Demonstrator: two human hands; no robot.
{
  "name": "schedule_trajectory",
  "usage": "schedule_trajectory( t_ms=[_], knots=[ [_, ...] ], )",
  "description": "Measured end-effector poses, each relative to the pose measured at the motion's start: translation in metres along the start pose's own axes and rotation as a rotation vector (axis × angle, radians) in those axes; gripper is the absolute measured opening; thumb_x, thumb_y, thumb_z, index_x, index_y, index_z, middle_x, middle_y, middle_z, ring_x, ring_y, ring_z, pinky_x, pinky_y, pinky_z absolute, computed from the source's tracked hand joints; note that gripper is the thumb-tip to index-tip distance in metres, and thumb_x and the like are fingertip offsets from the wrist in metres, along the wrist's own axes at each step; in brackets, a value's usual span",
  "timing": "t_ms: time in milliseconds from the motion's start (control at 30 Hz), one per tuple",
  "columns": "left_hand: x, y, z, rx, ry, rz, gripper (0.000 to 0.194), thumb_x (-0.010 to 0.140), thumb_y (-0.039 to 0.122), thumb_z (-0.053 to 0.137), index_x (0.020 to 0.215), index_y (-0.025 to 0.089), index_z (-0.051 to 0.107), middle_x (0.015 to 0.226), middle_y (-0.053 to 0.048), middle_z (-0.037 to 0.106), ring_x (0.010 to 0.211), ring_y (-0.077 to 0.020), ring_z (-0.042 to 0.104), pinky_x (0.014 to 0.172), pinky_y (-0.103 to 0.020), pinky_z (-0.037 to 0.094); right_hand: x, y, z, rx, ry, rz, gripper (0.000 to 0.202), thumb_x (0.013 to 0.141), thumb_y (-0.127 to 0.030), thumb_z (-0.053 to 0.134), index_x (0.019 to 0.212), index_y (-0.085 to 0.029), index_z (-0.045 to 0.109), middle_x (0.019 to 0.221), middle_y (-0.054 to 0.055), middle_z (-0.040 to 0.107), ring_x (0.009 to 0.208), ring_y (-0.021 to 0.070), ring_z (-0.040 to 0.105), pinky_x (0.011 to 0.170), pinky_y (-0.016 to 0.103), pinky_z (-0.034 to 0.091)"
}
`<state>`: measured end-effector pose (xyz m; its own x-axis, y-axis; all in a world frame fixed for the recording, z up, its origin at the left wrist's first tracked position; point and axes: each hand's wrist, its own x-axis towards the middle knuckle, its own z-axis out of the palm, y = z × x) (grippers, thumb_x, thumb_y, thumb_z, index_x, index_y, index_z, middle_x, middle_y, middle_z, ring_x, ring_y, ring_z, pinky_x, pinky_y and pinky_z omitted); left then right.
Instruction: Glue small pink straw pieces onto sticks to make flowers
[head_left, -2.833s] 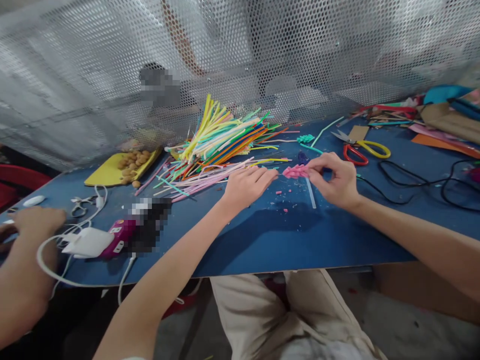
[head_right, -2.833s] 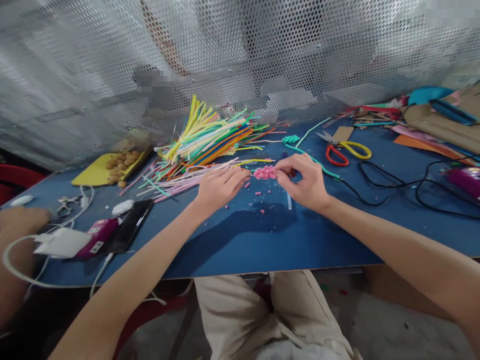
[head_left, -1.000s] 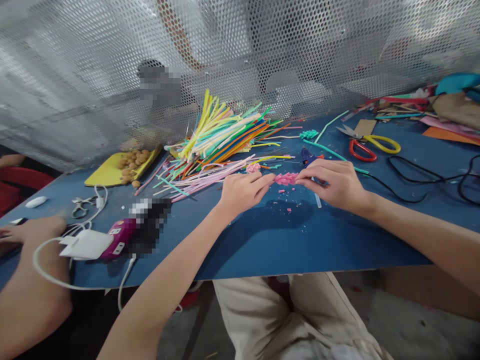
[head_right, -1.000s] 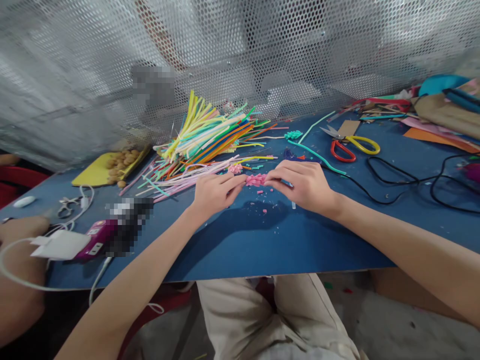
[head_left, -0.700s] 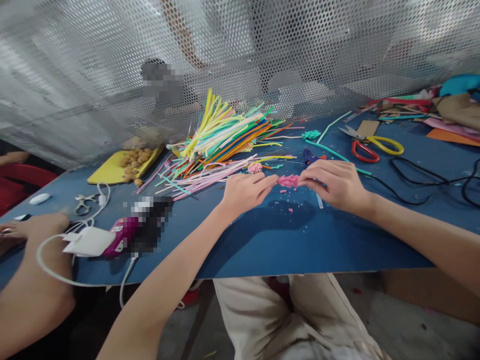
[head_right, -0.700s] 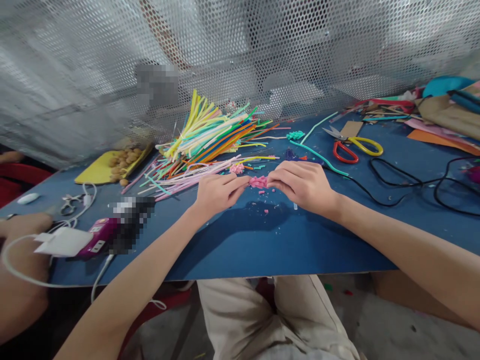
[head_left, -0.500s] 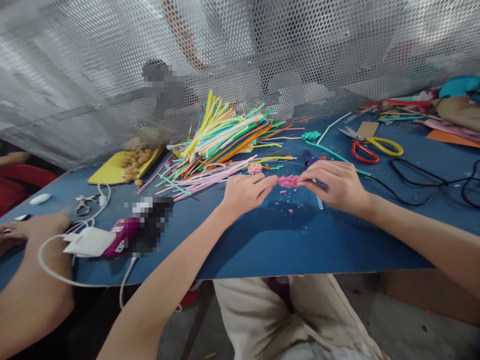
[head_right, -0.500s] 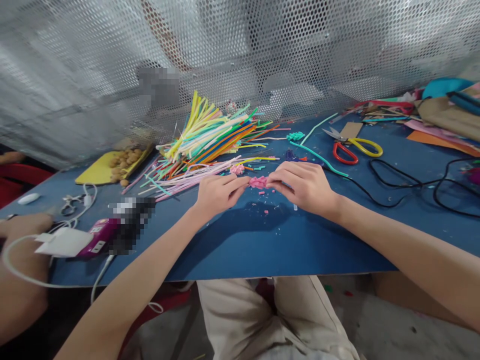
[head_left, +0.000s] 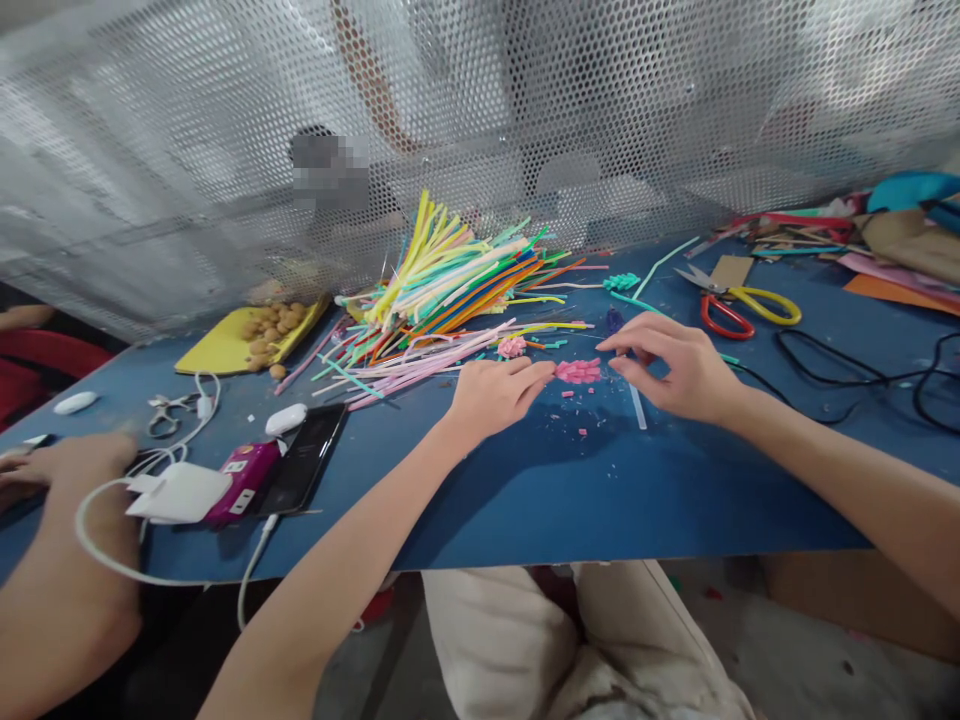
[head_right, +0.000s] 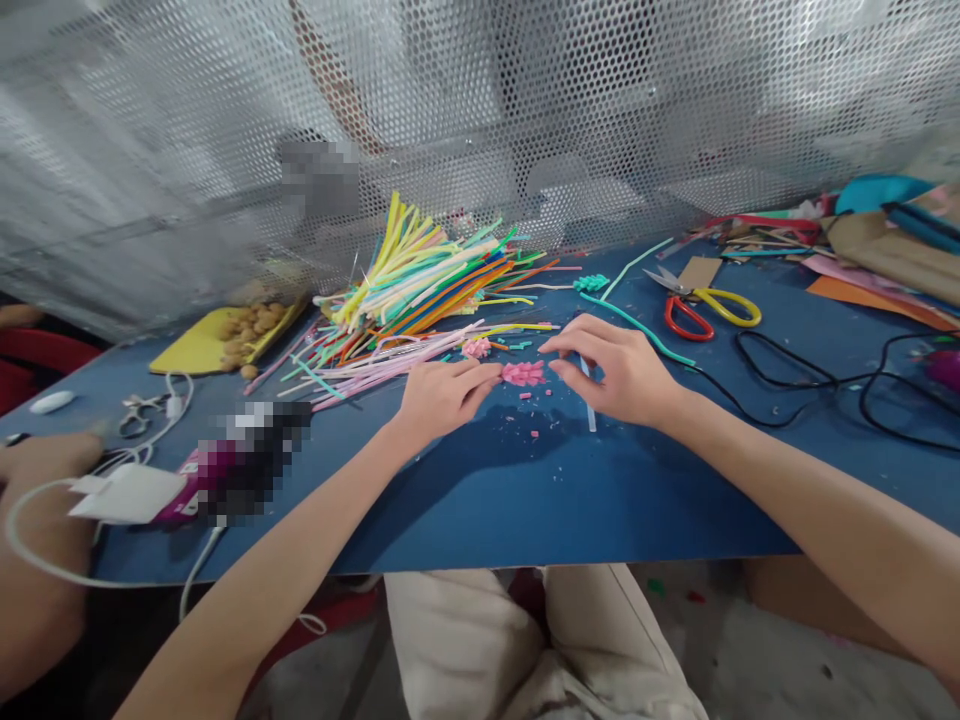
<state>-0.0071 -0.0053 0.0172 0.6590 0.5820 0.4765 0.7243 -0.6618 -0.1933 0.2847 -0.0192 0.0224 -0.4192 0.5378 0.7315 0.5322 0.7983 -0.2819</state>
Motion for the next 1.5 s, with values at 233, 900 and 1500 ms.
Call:
schedule_trajectory(
  t_ms=[233,900,1500],
  knots=[
    [0.0,0.002,-0.001,-0.043,-0.004,0.007,0.032,0.108,0.043,0.044,0.12,0.036,0.073,0.088,0.002,0.078,0.066,-0.0144,0.068,0.057,-0.03,0.037,0.002,0.003,0.0,-0.004,-0.029,-0.054,0.019,0.094,-0.023,0.067,0.111,-0.025,0.076,0.102,0.004,0.077,0.088,0.0183,0.073,0.076,0.031,0.058],
    [-0.005,0.014,-0.001,-0.263,-0.114,-0.134,0.03,0.107,0.032,0.046,0.127,0.032,0.069,0.108,0.001,0.081,0.086,-0.0165,0.078,0.062,-0.026,0.049,0.004,0.018,-0.036,-0.095,0.001,-0.328,0.034,0.083,-0.014,0.076,0.115,-0.021,0.069,0.074,0.0,0.069,0.062,0.0159,0.061,0.063,0.033,0.053],
    [0.012,-0.004,0.0,-0.116,-0.027,-0.264,0.037,0.108,0.04,0.044,0.128,0.025,0.072,0.091,-0.004,0.082,0.075,-0.0174,0.075,0.058,-0.025,0.04,0.004,0.023,-0.035,-0.102,-0.037,-0.23,0.009,0.092,-0.017,0.067,0.098,-0.023,0.071,0.069,-0.003,0.071,0.058,0.0115,0.062,0.061,0.027,0.048]
  ],
)
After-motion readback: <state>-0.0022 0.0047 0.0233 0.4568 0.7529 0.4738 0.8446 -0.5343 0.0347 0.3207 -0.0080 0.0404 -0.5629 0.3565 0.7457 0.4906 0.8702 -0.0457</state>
